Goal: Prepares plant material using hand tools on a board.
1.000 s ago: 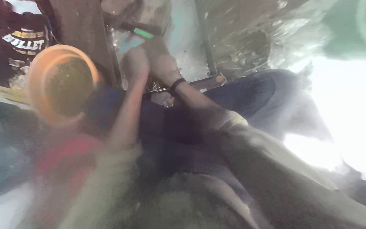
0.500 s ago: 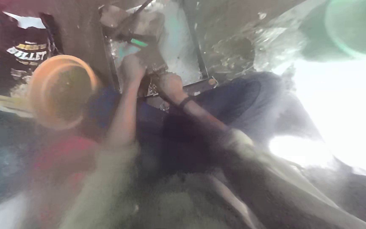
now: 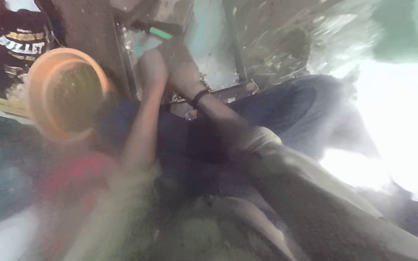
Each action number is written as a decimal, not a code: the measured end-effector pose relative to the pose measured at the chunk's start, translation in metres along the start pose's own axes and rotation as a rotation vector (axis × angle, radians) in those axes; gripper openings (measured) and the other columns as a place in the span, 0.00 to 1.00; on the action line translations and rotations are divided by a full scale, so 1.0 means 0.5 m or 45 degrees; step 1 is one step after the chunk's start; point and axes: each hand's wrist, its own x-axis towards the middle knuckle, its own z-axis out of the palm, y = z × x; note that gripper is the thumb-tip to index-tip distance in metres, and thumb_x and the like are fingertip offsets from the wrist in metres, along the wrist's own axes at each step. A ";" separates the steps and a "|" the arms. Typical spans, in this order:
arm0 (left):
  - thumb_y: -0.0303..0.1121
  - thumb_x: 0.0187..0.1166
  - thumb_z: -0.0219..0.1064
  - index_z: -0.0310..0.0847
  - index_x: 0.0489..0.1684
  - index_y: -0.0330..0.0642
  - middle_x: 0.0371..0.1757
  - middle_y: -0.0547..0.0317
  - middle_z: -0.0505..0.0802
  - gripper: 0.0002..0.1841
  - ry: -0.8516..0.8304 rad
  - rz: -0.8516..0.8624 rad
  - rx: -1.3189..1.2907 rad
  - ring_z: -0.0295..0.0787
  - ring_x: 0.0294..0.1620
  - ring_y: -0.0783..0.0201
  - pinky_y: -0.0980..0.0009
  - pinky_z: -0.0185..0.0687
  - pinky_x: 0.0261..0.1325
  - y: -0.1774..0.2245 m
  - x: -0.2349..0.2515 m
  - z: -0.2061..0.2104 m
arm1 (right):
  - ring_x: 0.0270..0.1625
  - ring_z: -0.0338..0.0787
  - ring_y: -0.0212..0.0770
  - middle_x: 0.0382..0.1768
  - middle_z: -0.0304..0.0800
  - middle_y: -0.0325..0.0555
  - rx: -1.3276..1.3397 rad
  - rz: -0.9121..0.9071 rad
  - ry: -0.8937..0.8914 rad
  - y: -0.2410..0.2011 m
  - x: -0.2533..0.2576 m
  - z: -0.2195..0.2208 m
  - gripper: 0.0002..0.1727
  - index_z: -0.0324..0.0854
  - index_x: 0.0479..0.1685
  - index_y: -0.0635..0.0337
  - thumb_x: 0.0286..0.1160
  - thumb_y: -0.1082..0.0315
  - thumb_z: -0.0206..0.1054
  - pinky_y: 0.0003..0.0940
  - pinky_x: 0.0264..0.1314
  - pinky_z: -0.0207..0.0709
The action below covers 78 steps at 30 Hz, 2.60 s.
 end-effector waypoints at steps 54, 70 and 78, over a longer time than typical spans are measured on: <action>0.31 0.75 0.69 0.93 0.55 0.40 0.62 0.39 0.93 0.14 -0.010 -0.033 -0.217 0.88 0.69 0.40 0.38 0.79 0.74 -0.036 -0.003 -0.018 | 0.59 0.91 0.65 0.56 0.91 0.63 0.004 0.084 -0.091 0.012 -0.085 -0.041 0.18 0.88 0.53 0.61 0.83 0.56 0.61 0.69 0.51 0.83; 0.36 0.82 0.61 0.89 0.50 0.33 0.59 0.36 0.93 0.16 0.095 -0.143 0.036 0.90 0.64 0.38 0.35 0.83 0.64 0.002 -0.003 0.011 | 0.59 0.92 0.65 0.54 0.93 0.61 0.006 0.108 -0.052 -0.007 -0.048 0.018 0.19 0.88 0.57 0.55 0.83 0.52 0.61 0.69 0.50 0.84; 0.34 0.77 0.69 0.93 0.49 0.40 0.62 0.40 0.93 0.11 0.050 -0.073 -0.086 0.89 0.68 0.41 0.37 0.80 0.72 -0.014 -0.004 0.002 | 0.56 0.93 0.64 0.50 0.92 0.63 -0.010 0.141 -0.205 0.038 -0.148 -0.006 0.15 0.88 0.44 0.63 0.80 0.58 0.65 0.68 0.49 0.85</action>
